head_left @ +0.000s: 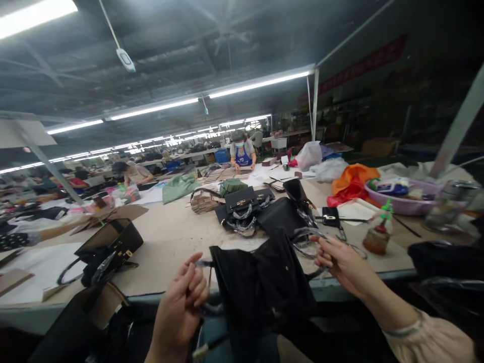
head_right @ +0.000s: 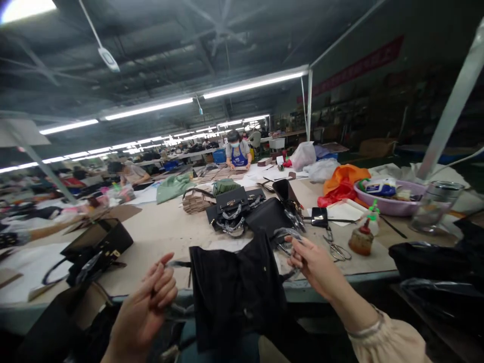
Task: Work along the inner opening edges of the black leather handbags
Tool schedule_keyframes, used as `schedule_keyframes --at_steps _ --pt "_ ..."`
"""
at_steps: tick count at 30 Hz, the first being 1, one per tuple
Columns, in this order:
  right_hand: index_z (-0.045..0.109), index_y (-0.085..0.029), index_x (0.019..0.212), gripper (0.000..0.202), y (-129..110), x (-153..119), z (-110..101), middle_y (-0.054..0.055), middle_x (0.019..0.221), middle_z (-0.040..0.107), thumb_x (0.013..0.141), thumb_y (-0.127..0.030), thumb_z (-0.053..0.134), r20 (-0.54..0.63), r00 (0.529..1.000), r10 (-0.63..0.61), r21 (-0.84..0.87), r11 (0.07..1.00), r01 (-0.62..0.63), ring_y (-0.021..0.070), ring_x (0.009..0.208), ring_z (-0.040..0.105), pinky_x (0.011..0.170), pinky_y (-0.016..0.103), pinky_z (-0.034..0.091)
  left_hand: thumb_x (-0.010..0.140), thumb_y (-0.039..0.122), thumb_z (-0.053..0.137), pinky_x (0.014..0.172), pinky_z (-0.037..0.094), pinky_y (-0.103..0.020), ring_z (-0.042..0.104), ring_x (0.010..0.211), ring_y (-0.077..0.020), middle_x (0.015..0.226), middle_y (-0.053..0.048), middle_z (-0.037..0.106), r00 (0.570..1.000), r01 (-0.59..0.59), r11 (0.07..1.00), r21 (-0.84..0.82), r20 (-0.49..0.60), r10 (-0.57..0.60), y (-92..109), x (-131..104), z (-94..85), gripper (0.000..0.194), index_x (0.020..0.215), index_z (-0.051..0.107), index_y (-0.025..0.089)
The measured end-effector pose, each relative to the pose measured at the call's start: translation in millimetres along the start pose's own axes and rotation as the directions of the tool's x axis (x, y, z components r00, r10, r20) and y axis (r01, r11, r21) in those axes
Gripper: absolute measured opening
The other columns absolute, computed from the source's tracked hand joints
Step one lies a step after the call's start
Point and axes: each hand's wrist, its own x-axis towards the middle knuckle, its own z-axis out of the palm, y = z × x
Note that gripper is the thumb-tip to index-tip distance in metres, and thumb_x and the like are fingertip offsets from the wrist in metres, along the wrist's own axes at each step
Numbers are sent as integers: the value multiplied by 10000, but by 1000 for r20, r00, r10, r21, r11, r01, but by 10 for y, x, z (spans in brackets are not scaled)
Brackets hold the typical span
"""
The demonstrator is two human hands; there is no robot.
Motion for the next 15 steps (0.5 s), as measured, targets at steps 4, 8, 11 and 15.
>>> schedule_keyframes --at_steps 4,8,11,15 --pt "649 -166 922 301 43 -5 24 -83 539 380 761 -418 686 57 998 -35 23 999 34 41 438 317 565 223 444 886 144 478 333 225 -102 227 351 1 532 98 271 1000 -13 1000 11 28 13 -84 23 21 187 1042 580 127" --pt "631 -180 913 237 37 -59 56 -87 499 375 800 -387 654 87 996 3 18 1000 -4 50 442 345 587 218 440 857 205 543 325 192 -107 190 342 -3 510 100 301 998 2 987 161 68 -13 -71 -27 135 260 1110 572 151" --pt "602 -221 934 176 -18 -216 140 -77 543 440 829 -362 620 118 984 -131 55 991 126 62 473 409 723 275 471 816 225 602 337 201 -118 229 336 -18 468 91 343 989 -88 957 276 135 52 0 -103 280 415 1222 533 179" --pt "581 -255 898 74 114 -399 270 -13 756 597 848 -310 585 358 881 -308 -166 908 385 143 751 570 833 316 444 714 133 688 391 297 -139 380 394 -61 458 65 445 984 -162 936 311 118 131 51 -72 321 676 1336 451 250"
